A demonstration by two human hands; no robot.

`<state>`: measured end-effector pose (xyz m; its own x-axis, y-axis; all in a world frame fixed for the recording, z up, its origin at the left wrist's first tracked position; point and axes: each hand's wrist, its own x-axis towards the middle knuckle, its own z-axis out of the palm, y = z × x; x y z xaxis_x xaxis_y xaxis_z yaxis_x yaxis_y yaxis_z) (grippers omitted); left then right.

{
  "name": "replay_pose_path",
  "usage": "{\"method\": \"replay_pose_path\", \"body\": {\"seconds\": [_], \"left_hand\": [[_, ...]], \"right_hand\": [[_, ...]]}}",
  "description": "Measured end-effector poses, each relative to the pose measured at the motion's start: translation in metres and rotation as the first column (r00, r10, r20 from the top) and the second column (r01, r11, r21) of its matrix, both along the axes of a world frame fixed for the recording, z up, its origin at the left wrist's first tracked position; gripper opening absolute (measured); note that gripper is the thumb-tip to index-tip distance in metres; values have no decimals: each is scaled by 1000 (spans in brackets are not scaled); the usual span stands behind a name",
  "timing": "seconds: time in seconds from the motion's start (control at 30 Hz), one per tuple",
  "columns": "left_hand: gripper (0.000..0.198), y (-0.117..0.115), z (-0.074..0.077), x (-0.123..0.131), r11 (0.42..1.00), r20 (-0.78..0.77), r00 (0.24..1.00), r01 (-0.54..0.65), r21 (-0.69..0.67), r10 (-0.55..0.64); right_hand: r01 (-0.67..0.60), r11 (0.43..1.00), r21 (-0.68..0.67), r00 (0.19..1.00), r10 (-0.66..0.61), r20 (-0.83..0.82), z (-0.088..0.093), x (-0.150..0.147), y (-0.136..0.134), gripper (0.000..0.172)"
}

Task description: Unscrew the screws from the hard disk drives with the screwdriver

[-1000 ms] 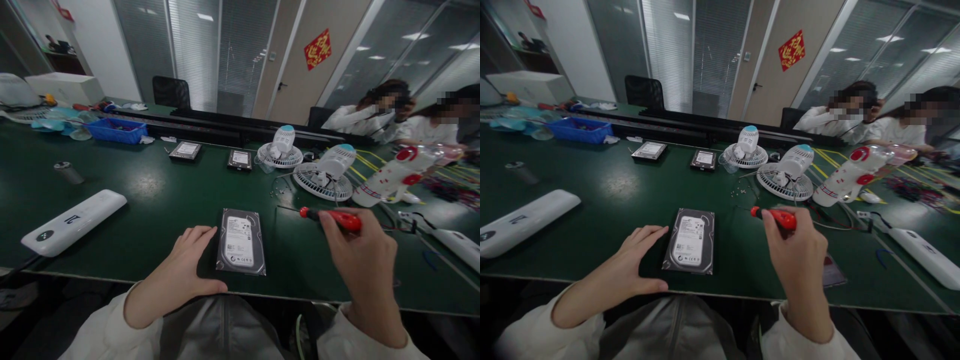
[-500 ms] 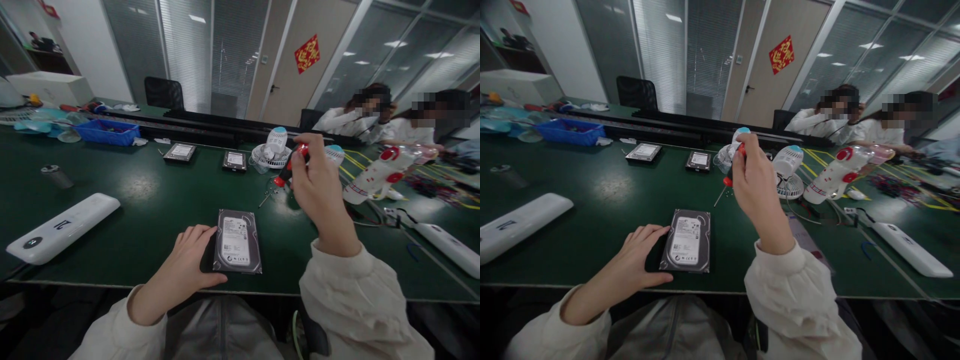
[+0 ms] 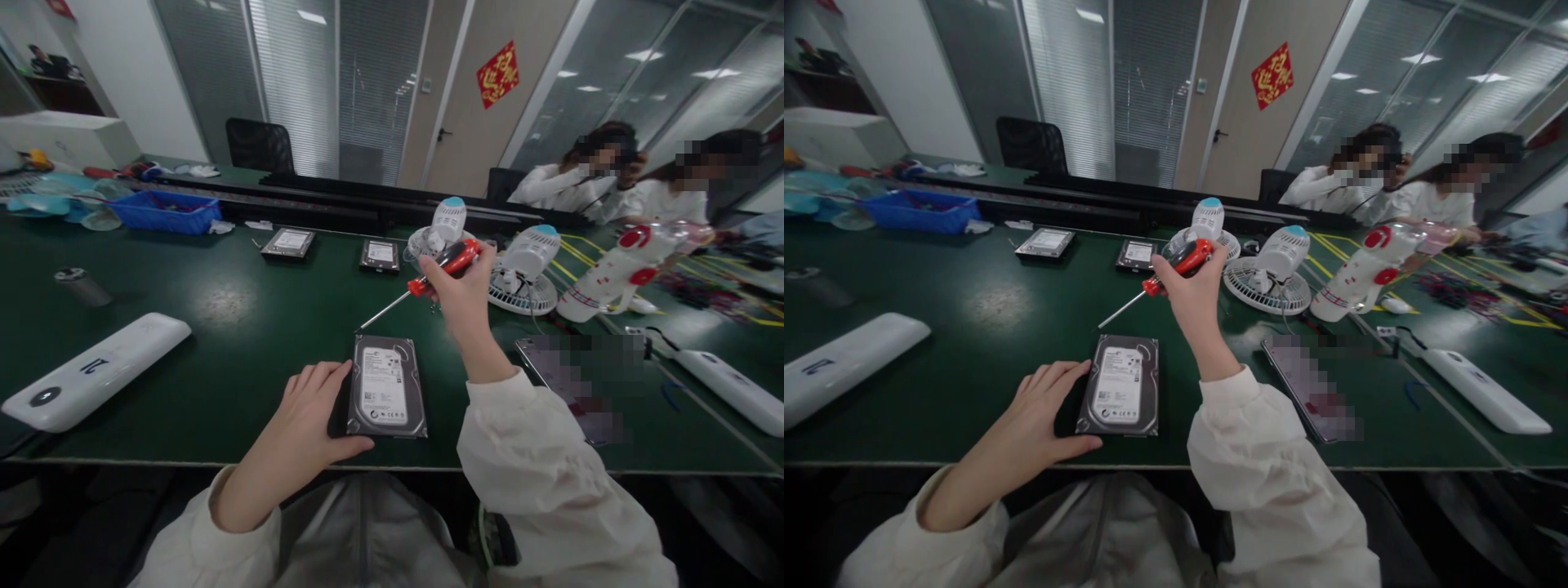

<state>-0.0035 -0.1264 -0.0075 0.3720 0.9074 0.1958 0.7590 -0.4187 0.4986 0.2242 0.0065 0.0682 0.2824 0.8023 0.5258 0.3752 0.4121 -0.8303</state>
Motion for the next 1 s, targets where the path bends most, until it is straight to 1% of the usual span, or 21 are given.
{"method": "replay_pose_path", "body": {"seconds": [0.03, 0.1, 0.2, 0.3, 0.4, 0.47, 0.5, 0.57, 0.6, 0.63, 0.7, 0.73, 0.77, 0.83, 0.9, 1.0], "left_hand": [[82, -1, 0, 0, 1000, -6, 1000, -1, 4, 1], [81, -3, -2, -1, 1000, -14, 1000, -1, 16, 1], [80, -4, -4, -2, 999, -27, 1000, 4, 35, -3], [80, -5, -4, -2, 999, -39, 999, 5, 44, -4], [78, -5, 0, -2, 999, -56, 998, 21, 50, -18], [79, -5, 2, -1, 999, -73, 997, 25, 44, -22], [80, -5, 3, -1, 999, -82, 996, 23, 41, -20], [82, -4, 3, -1, 999, -99, 995, 18, 38, -14], [84, -4, 3, -1, 999, -104, 994, 19, 41, -15], [85, -4, 3, -1, 999, -108, 994, 23, 46, -18], [87, -4, 2, -1, 998, -107, 994, 34, 54, -28], [88, -4, 2, -1, 998, -104, 994, 40, 57, -34], [88, -4, 2, -1, 997, -100, 994, 43, 59, -37], [87, -4, 2, -1, 997, -94, 995, 47, 56, -42], [85, -4, 2, -2, 997, -88, 995, 54, 51, -49], [84, -3, 4, -2, 997, -83, 995, 66, 47, -62]], "right_hand": [[-37, 999, -18, 998, 36, -46, 0, 0, -1, 56], [-109, 994, -3, 989, 108, -101, 1, -1, -4, 51], [-165, 986, 23, 980, 167, -112, 5, -4, -9, 48], [-156, 987, 33, 987, 157, -43, 9, -8, -13, 53], [-118, 986, 119, 992, 113, 51, 14, -12, -21, 69], [-120, 975, 185, 991, 106, 86, 17, -14, -28, 81], [-126, 970, 207, 989, 107, 102, 18, -15, -32, 83], [-127, 958, 258, 986, 93, 139, 17, -16, -38, 78], [-131, 945, 300, 984, 86, 159, 16, -16, -39, 74], [-142, 918, 371, 982, 84, 170, 14, -16, -39, 71], [-192, 836, 514, 977, 110, 185, 10, -16, -37, 68], [-221, 798, 561, 972, 133, 193, 8, -16, -35, 68], [-251, 775, 580, 965, 158, 208, 6, -17, -33, 67], [-309, 765, 566, 948, 201, 246, 4, -18, -32, 66], [-349, 777, 524, 933, 235, 274, 2, -20, -33, 64], [-375, 797, 473, 923, 275, 269, 0, -25, -37, 62]]}}
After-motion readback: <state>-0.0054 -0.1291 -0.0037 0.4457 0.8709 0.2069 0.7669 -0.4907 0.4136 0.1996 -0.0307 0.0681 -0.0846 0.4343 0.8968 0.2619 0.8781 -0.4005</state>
